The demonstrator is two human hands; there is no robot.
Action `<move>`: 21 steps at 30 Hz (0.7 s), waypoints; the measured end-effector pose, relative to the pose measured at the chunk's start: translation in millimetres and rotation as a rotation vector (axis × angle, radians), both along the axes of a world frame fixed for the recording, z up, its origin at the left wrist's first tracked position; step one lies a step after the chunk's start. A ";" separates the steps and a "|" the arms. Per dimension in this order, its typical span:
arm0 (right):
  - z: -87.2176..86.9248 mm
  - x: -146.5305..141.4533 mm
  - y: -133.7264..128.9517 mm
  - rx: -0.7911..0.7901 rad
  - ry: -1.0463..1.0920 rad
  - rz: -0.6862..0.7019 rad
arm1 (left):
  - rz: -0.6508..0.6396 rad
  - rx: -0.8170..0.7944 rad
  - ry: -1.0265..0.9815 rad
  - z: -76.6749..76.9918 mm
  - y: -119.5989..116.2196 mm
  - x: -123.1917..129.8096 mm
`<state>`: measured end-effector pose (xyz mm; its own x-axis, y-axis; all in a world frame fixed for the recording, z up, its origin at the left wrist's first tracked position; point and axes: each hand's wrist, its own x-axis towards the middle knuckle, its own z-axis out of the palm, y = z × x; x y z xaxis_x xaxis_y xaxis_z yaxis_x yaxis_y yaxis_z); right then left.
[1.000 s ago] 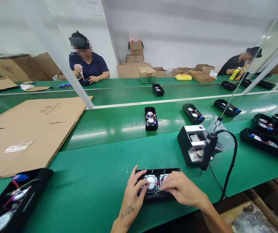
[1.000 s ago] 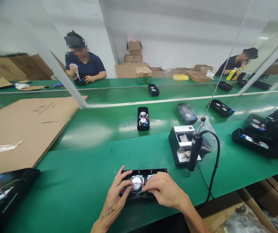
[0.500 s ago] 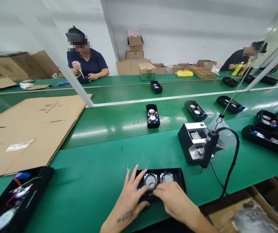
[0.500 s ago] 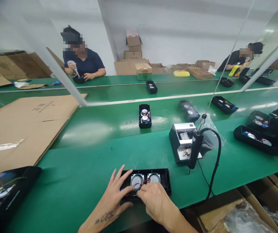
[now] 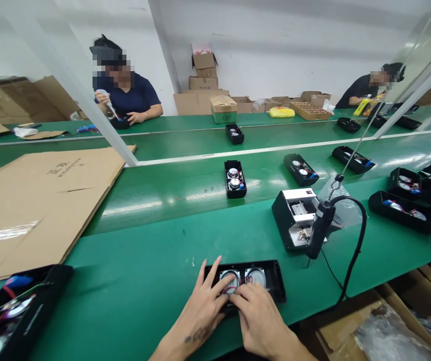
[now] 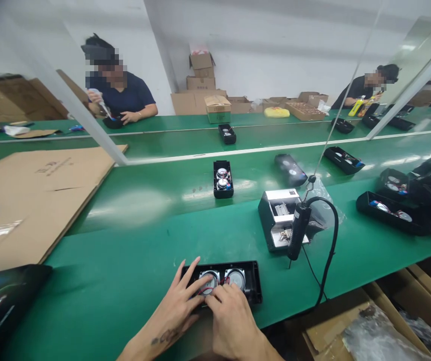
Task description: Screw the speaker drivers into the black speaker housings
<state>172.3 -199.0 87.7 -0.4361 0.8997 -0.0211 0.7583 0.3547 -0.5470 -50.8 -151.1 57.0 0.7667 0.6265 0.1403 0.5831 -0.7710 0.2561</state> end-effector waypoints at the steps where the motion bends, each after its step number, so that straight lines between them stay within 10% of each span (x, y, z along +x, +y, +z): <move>1: -2.0 -1.8 -0.7 0.012 -0.013 -0.002 | 0.005 -0.010 0.012 -1.3 0.6 0.0; 7: 16.7 -1.0 21.5 -0.066 -0.087 0.059 | -0.019 -0.217 -0.014 14.2 25.9 3.6; 14: 68.0 15.9 103.1 -0.318 -0.056 0.057 | -0.017 -0.715 -0.032 56.2 107.4 21.1; 21: 65.0 20.0 122.8 -0.340 -0.055 0.125 | -0.047 -0.798 -0.089 52.4 128.5 25.1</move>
<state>192.2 -76.2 152.7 -0.5322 0.7771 -0.3361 0.7523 0.2518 -0.6089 -25.8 -22.6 109.4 0.8015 0.5314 -0.2741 0.5061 -0.3587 0.7843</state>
